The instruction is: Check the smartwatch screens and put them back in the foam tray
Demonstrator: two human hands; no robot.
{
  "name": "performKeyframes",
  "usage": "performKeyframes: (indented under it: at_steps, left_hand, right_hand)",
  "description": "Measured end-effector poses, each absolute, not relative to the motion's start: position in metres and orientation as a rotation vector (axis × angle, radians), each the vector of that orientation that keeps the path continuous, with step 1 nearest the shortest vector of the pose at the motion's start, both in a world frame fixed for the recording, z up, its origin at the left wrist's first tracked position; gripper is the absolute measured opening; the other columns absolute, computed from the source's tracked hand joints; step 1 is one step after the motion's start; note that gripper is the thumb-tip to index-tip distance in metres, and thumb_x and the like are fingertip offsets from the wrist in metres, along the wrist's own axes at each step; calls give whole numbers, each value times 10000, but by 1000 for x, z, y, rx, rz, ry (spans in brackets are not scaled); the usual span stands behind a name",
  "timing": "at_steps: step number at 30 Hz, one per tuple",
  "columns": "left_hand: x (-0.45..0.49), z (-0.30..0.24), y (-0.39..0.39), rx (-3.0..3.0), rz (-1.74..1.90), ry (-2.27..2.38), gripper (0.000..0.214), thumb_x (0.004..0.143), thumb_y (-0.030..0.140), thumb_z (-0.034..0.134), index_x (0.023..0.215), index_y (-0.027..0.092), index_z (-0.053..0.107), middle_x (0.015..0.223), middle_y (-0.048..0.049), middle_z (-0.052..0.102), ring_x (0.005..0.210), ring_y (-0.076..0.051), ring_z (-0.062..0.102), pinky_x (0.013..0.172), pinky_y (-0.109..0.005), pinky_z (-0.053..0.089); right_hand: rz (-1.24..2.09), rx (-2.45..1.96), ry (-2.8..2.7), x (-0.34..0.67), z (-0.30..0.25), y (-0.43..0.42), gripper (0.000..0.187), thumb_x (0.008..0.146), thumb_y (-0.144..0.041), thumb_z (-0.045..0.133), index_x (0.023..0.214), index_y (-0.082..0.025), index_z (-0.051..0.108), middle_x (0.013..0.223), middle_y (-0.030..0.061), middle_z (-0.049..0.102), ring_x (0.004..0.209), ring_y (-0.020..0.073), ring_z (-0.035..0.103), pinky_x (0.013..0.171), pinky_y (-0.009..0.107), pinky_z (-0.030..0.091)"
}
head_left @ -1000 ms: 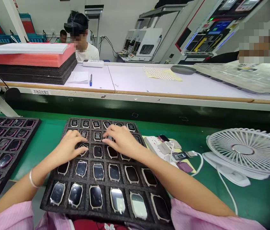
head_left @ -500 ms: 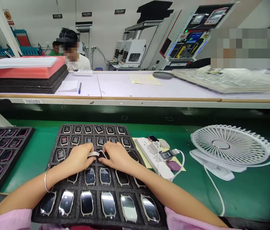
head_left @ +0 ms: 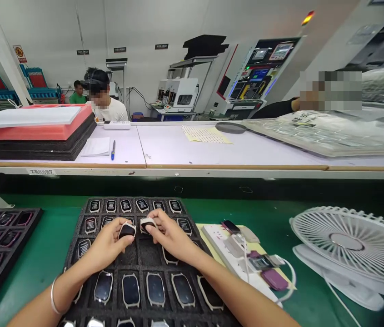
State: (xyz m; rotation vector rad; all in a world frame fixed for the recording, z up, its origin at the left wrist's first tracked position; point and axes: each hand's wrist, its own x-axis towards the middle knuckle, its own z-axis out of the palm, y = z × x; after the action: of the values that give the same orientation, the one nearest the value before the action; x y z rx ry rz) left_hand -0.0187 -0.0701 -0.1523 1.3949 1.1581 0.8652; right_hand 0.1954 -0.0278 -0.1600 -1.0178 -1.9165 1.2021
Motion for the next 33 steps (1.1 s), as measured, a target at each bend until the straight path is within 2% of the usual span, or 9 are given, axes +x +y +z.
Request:
performKeyframes:
  at_steps: [4, 9, 13, 15, 19, 25, 29, 33]
  left_hand:
    - [-20, -160, -52, 1396, 1020, 1257, 471, 747, 364, 678, 1164, 195, 540, 1104, -85, 648, 996, -222, 601, 798, -325, 478]
    - [-20, -166, -43, 1468, 1058, 1368, 402, 766, 342, 625, 1135, 190, 579, 1056, -77, 657, 931, -221, 606, 780, -334, 469]
    - [-19, -152, -47, 1559, 1084, 1411, 477, 777, 307, 592, 1239, 190, 574, 1079, -80, 668, 926, -216, 609, 758, -320, 467]
    - [-18, -137, -48, 1629, 1124, 1417, 511, 779, 305, 594, 1277, 190, 567, 1086, -79, 673, 912, -209, 612, 752, -314, 468]
    - [-13, -95, -44, 1772, 1251, 1416, 495, 776, 289, 598, 1259, 178, 580, 1014, -61, 682, 831, -187, 608, 722, -298, 467]
    - [-4, -46, -37, 1828, 1549, 1411, 483, 772, 268, 588, 1239, 144, 583, 895, -31, 652, 696, -149, 538, 704, -292, 450]
    - [-6, -51, -44, 1727, 1586, 1329, 475, 768, 274, 600, 1229, 165, 583, 895, -21, 633, 735, -150, 555, 705, -281, 453]
    - [-9, -80, -58, 1662, 1472, 1332, 442, 753, 267, 615, 1186, 181, 597, 891, -23, 634, 767, -164, 583, 701, -287, 461]
  right_hand:
    - [1402, -948, -1679, 189, -175, -1, 451, 917, -521, 581, 1224, -201, 500, 965, 55, 668, 567, 117, 528, 641, 309, 454]
    - [1703, -831, -1371, 186, -179, 4, 500, 877, -533, 684, 1225, -188, 582, 966, 66, 714, 612, 122, 585, 659, 303, 453]
    - [1958, -640, -1216, 188, -162, -9, 563, 850, -441, 760, 1332, -209, 582, 930, 50, 730, 809, 172, 700, 780, 322, 496]
    - [1983, -558, -1254, 188, -147, -15, 557, 851, -388, 778, 1345, -220, 585, 925, 40, 729, 858, 177, 715, 831, 339, 506]
    - [1933, -424, -1318, 180, -111, -18, 510, 842, -332, 798, 1306, -223, 619, 988, 36, 709, 833, 162, 709, 810, 330, 523]
    - [1842, -218, -1269, 163, -61, -12, 358, 784, -320, 843, 1097, -199, 719, 852, 1, 654, 694, 121, 635, 709, 267, 512]
    - [1872, -225, -1264, 166, -65, -20, 375, 815, -334, 818, 1143, -184, 714, 921, 38, 683, 697, 124, 628, 681, 262, 496]
    - [1920, -284, -1175, 175, -92, -31, 416, 833, -352, 800, 1199, -188, 690, 1024, 71, 705, 670, 116, 618, 663, 268, 480]
